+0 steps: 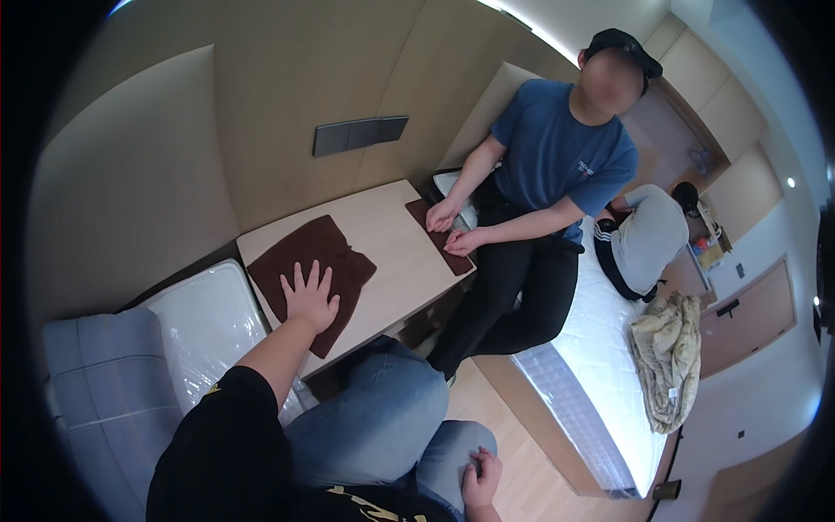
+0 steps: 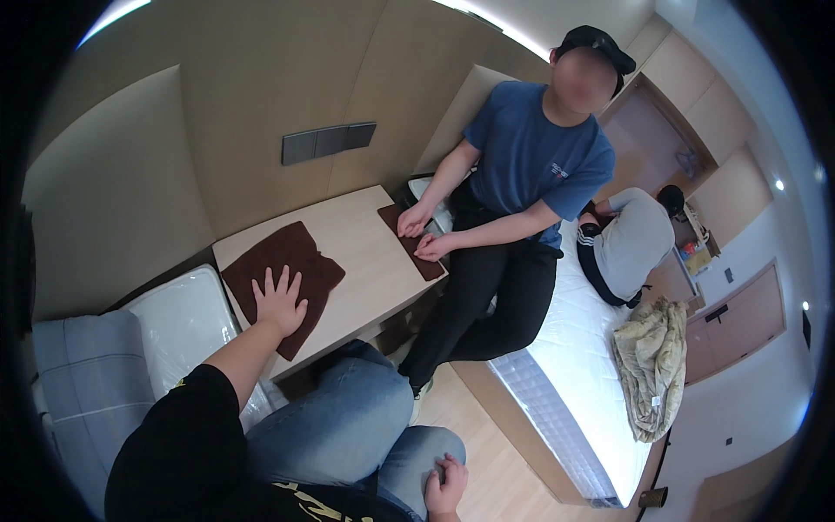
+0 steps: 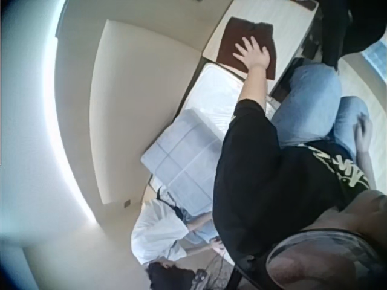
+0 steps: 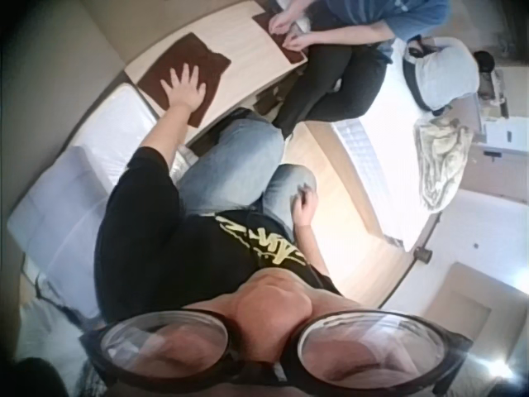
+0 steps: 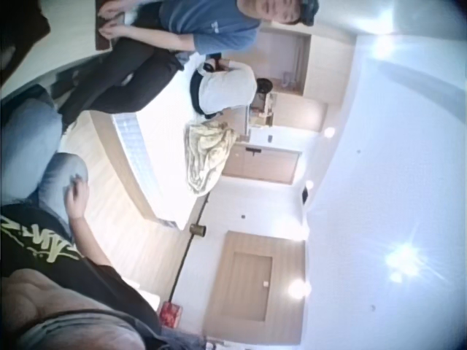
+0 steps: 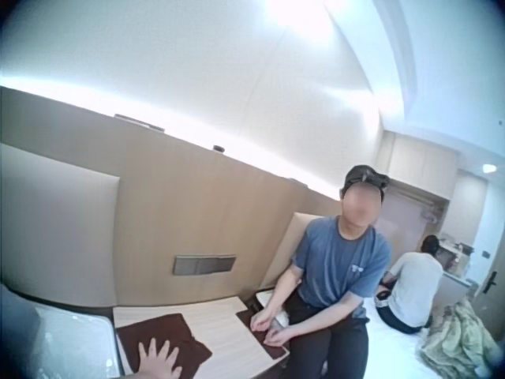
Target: Folding a small brown cloth on a bedside table.
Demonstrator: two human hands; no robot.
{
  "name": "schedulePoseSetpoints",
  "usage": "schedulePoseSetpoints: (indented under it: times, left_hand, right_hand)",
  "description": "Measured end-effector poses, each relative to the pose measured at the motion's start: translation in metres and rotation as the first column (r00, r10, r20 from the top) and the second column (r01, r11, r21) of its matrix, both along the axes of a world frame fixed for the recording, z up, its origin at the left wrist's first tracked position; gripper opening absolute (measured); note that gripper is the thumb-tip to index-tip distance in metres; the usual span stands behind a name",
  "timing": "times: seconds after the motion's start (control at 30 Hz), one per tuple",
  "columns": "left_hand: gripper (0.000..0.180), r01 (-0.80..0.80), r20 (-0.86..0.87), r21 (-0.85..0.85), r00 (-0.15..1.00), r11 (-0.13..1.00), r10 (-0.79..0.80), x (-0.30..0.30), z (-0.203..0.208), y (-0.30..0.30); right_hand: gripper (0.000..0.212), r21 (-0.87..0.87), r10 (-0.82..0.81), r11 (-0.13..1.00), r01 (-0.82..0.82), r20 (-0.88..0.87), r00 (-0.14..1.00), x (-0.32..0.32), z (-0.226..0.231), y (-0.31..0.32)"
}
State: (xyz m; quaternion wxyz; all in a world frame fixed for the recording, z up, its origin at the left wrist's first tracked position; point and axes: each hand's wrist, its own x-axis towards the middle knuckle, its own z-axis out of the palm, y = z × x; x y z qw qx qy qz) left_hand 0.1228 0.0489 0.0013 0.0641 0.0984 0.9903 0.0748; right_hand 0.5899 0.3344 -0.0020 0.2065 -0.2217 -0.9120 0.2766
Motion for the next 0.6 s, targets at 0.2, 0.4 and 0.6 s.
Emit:
schedulePoseSetpoints:
  times: [0.2,0.4,0.6]
  left_hand:
    - [0.075,0.144,-0.058,0.033,0.988,0.989,-0.142,0.061,-0.01,-0.027]
    - [0.076,0.23,-0.098,0.04,0.969,0.972,-0.226,0.108,-0.02,-0.055]
    - [0.077,0.223,-0.089,0.096,0.973,0.97,-0.214,0.122,-0.023,-0.058]
  right_hand:
    - [0.028,-0.058,-0.046,0.997,0.043,-0.044,0.998,0.019,-0.009,0.002]
    - [0.029,-0.085,-0.074,0.994,0.067,-0.081,0.994,0.022,-0.012,0.004]
    - [0.03,-0.087,-0.061,0.995,0.055,-0.067,0.996,0.018,-0.007,0.0]
